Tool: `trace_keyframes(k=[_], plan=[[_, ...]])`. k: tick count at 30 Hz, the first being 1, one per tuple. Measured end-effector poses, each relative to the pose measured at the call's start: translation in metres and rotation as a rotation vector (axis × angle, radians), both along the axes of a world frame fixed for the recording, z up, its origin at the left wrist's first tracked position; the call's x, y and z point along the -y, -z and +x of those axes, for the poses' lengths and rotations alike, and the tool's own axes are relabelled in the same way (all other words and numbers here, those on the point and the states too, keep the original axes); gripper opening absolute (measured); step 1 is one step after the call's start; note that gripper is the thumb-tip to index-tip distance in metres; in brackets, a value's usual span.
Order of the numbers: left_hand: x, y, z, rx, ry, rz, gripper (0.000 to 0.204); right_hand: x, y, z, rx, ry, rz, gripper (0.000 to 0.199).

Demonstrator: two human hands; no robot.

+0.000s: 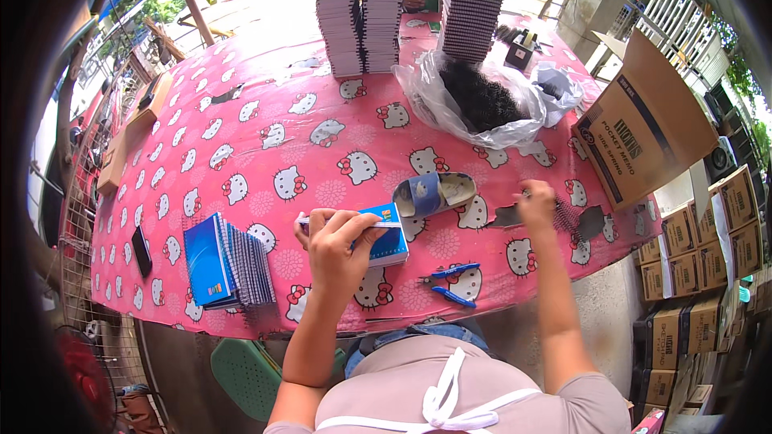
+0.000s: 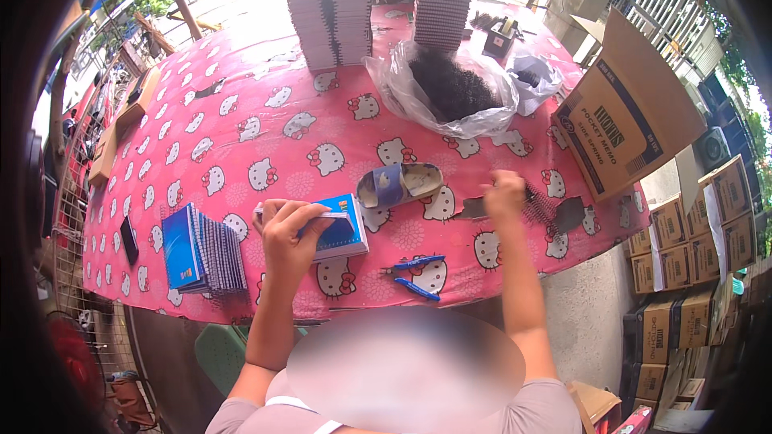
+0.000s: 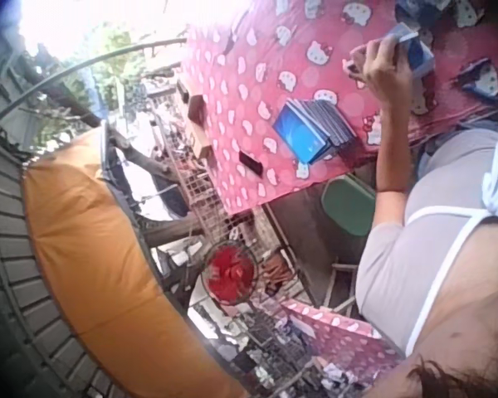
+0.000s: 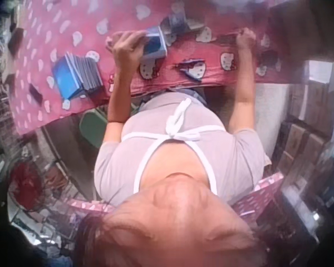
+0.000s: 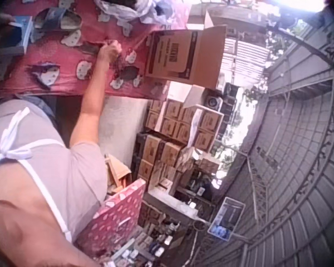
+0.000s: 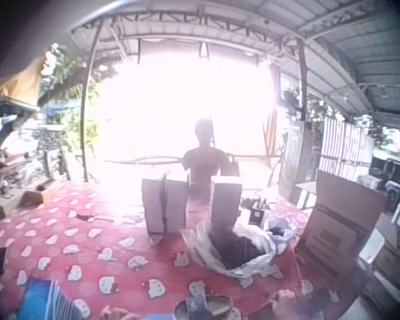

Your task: The person inserts wire coils into blue notebooks, trims the excess wire using a pair of pliers, and stacks the completed items on a table.

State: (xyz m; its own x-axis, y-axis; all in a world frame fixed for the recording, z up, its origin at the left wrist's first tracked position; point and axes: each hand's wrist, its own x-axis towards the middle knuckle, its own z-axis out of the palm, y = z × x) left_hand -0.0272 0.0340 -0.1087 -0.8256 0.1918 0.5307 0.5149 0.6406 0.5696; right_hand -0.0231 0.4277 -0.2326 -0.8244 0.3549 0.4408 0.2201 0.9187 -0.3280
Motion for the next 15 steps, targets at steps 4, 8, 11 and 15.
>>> trace_keyframes(k=[4,8,11,15], plan=[[0.002,0.002,-0.001,-0.007,-0.024,-0.003,0.014,-0.031,0.008,0.014,0.248,0.147,0.063,0.017],[0.003,-0.002,-0.001,-0.021,-0.024,-0.028,0.018,-0.029,-0.001,0.006,0.120,0.134,0.124,0.013],[0.006,0.000,0.003,-0.021,-0.018,-0.034,0.019,-0.003,-0.027,-0.002,0.062,0.098,-0.036,0.011],[0.002,-0.003,0.003,0.012,-0.020,0.039,0.021,0.110,-0.089,0.002,-0.188,-0.513,-0.202,0.024]])
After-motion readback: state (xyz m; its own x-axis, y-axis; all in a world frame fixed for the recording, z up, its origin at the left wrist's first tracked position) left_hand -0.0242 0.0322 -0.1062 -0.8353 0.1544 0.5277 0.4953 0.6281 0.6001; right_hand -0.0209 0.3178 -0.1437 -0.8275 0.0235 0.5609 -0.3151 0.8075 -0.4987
